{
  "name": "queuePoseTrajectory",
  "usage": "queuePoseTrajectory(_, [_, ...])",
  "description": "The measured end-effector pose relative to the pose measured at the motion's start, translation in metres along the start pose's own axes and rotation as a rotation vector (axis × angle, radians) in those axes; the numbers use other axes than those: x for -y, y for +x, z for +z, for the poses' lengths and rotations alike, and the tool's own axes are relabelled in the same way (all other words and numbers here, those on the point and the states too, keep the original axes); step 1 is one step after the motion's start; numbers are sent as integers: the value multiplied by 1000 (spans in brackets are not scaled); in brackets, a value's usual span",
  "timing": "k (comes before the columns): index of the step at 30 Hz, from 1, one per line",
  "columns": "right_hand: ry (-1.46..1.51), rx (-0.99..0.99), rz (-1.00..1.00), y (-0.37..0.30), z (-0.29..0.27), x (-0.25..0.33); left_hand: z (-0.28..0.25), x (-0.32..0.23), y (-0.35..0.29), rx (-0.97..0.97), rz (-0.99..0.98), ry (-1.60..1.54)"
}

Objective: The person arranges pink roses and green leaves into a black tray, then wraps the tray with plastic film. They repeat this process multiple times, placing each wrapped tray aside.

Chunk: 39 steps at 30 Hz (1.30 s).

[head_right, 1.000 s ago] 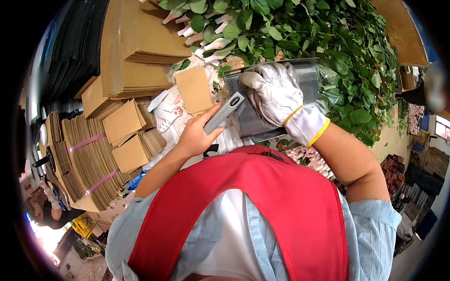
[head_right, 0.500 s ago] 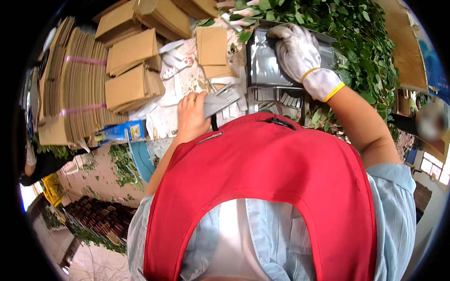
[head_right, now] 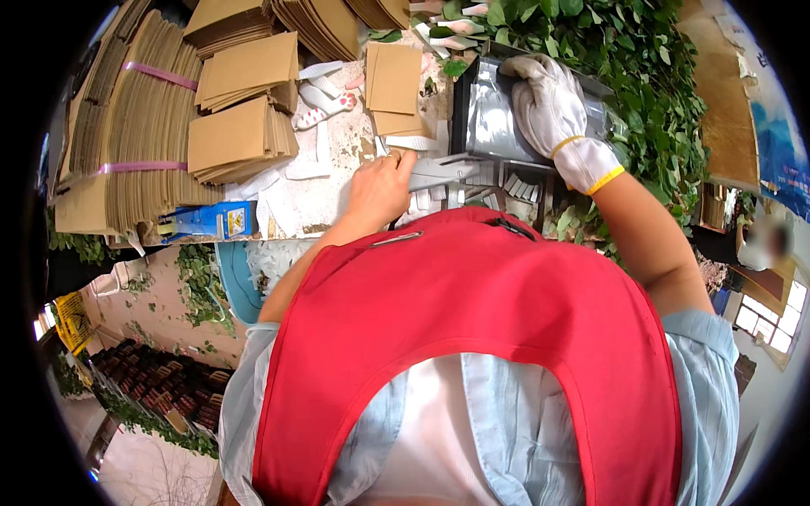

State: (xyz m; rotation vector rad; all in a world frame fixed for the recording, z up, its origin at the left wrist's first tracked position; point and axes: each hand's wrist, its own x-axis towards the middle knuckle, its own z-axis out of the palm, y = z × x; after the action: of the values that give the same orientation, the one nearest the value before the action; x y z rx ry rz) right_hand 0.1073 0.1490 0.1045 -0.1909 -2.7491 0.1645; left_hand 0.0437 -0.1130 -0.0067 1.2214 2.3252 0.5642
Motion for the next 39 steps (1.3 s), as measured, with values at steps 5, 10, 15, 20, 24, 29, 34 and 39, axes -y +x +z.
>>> queuePoseTrajectory(5, [58, -3, 57, 4, -5, 3, -74, 28, 44, -257, 450, 318])
queuePoseTrajectory(10, [41, 51, 94, 7, -8, 5, -85, 36, 132, -315, 398, 342])
queuePoseTrajectory(15, [26, 49, 135, 5, -7, 2, -88, 20, 154, 135, 206, 231])
queuePoseTrajectory(20, [10, 141, 193, 1, -13, 4, -90, 19, 152, -26, 348, 534])
queuePoseTrajectory(24, [78, 107, 279, -6, -12, -8, -167, -42, 92, -290, 67, 464])
queuePoseTrajectory(29, [1247, 69, 654, -8, -36, -31, -87, -119, 96, 354, 286, -1770])
queuePoseTrajectory(34, [965, -516, 485, -59, -65, -126, -9, -135, 160, -83, 307, -1353])
queuePoseTrajectory(39, [440, 87, 292, -27, -108, -41, -17, -137, 151, 43, 357, -654])
